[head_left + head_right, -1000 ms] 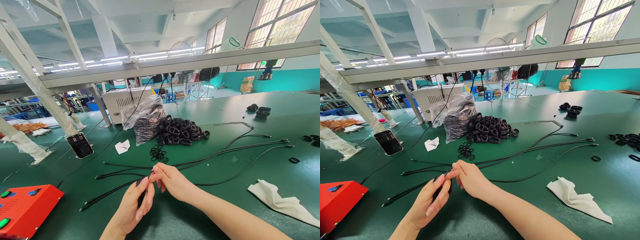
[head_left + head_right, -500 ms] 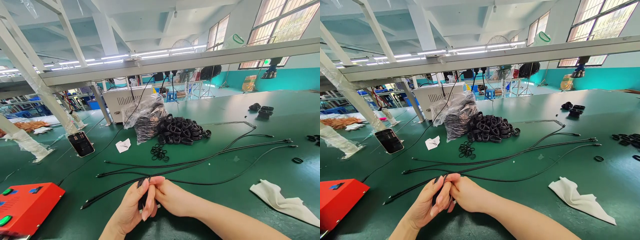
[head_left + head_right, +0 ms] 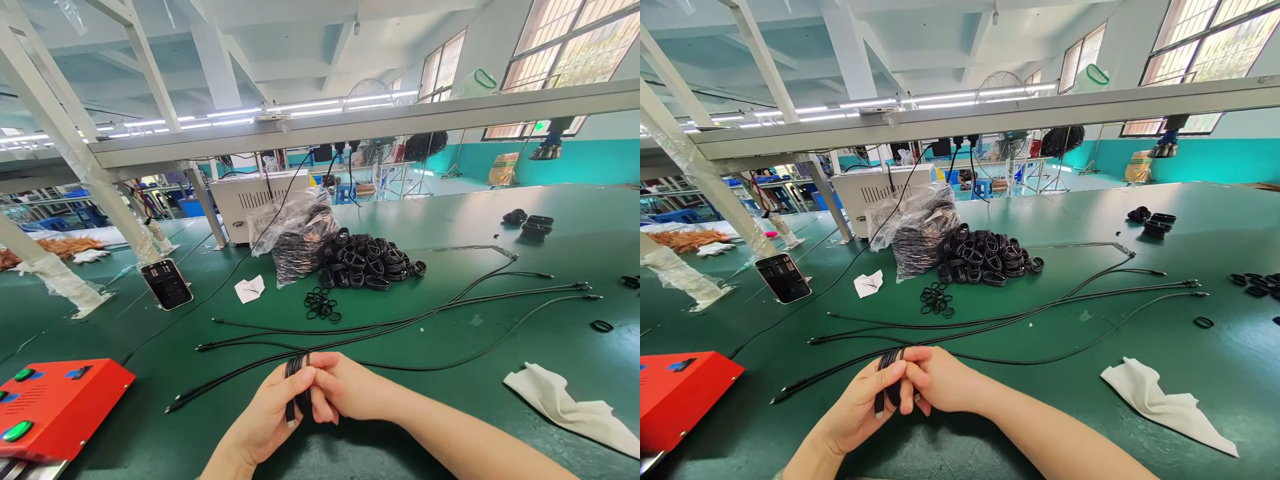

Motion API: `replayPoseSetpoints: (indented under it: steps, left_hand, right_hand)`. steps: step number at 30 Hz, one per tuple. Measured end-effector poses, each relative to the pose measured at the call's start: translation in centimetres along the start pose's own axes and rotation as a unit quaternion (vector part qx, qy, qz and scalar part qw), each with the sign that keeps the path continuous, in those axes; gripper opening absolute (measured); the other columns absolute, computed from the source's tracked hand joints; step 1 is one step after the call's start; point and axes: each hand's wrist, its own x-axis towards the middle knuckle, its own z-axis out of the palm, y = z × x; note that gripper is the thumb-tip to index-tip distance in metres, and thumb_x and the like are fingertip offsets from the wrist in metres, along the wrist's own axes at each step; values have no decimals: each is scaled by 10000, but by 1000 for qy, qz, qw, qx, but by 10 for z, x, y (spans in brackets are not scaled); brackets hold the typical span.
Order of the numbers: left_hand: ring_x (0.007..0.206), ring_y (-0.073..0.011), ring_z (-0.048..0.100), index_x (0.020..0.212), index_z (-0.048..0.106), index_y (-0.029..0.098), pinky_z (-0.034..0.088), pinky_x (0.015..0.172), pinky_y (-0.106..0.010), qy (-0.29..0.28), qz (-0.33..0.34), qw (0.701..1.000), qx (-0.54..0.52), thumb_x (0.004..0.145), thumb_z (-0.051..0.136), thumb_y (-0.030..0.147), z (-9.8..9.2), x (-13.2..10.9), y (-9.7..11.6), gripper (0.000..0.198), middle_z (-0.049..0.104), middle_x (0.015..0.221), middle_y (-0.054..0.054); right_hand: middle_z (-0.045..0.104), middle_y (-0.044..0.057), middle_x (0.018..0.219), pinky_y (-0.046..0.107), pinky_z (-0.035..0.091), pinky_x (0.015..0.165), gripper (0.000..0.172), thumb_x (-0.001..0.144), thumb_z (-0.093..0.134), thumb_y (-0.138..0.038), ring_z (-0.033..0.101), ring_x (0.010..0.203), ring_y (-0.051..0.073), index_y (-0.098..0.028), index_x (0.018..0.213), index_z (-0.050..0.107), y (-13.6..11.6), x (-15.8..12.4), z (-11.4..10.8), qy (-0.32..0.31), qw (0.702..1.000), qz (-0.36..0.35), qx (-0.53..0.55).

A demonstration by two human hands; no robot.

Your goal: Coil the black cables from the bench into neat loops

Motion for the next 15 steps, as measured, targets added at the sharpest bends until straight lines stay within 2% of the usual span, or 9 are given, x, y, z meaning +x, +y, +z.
replayPoseSetpoints:
  steps: [2, 3, 4, 5, 6, 9, 12, 14, 15]
  left_hand:
    - [786, -233, 729, 1171, 690, 130, 531, 835, -392, 18, 2, 1000, -2, 943, 529, 296, 2, 4, 1, 325, 779, 766, -107]
    - [875, -251, 727, 1192, 676, 128, 516, 887, -408, 33, 1, 999, -8, 953, 508, 315, 2, 6, 3, 346, 788, 854, -127]
    - [976, -264, 710, 1209, 663, 125, 493, 945, -416, 53, 2, 998, -19, 960, 491, 329, 1, 7, 4, 364, 783, 969, -146]
    - [1079, -269, 674, 1220, 653, 124, 461, 1002, -414, 76, 5, 997, -34, 965, 478, 339, -1, 9, 6, 376, 759, 1086, -156]
    - [1171, -268, 625, 1227, 646, 121, 426, 1051, -406, 98, 8, 994, -48, 969, 467, 344, -4, 10, 8, 385, 723, 1184, -158]
    - [1309, -257, 511, 1231, 633, 99, 353, 1129, -383, 128, 15, 989, -72, 979, 440, 345, -11, 12, 12, 402, 644, 1320, -157]
    - [1315, -265, 505, 1226, 627, 75, 347, 1139, -389, 127, 8, 989, -78, 978, 445, 329, -14, 13, 12, 399, 635, 1327, -174]
    - [1324, -266, 495, 1228, 624, 74, 343, 1144, -386, 126, 6, 989, -82, 975, 454, 322, -13, 13, 11, 393, 617, 1349, -172]
    - [1331, -264, 486, 1230, 623, 76, 339, 1147, -385, 125, 7, 989, -84, 974, 455, 321, -13, 13, 10, 391, 607, 1363, -168]
  right_hand:
    - [646, -19, 631, 184, 407, 504, 269, 910, 366, -157, 551, 500, 84, -168, 812, 616, -6, -1, -15, 26, 994, 19, -106]
    - [674, -21, 686, 193, 421, 536, 231, 910, 415, -168, 579, 537, 93, -196, 902, 644, -10, -2, -26, 57, 979, 44, -190]
    - [698, -22, 742, 210, 434, 581, 212, 911, 466, -192, 603, 577, 105, -239, 986, 659, -12, -5, -40, 103, 950, 79, -284]
    - [714, -22, 790, 237, 448, 650, 200, 917, 507, -239, 627, 640, 122, -286, 1022, 670, -14, -8, -55, 154, 905, 122, -377]
    - [725, 1, 831, 284, 449, 728, 183, 916, 535, -269, 646, 723, 156, -298, 1014, 687, -14, -14, -70, 191, 871, 156, -425]
    - [726, 102, 851, 450, 393, 857, 202, 897, 540, -174, 644, 868, 261, -226, 850, 729, -8, -39, -117, 267, 797, 250, -480]
    - [698, 181, 981, 549, 344, 917, 282, 876, 474, -52, 596, 1027, 319, -176, 894, 727, 3, -67, -150, 341, 718, 335, -507]
    - [668, 190, 1091, 556, 330, 966, 315, 887, 449, -48, 574, 1097, 312, -170, 1014, 710, 8, -78, -160, 364, 692, 356, -511]
    - [661, 197, 1112, 549, 336, 969, 350, 887, 431, -42, 583, 1097, 311, -167, 1078, 696, 8, -79, -161, 368, 693, 355, -508]
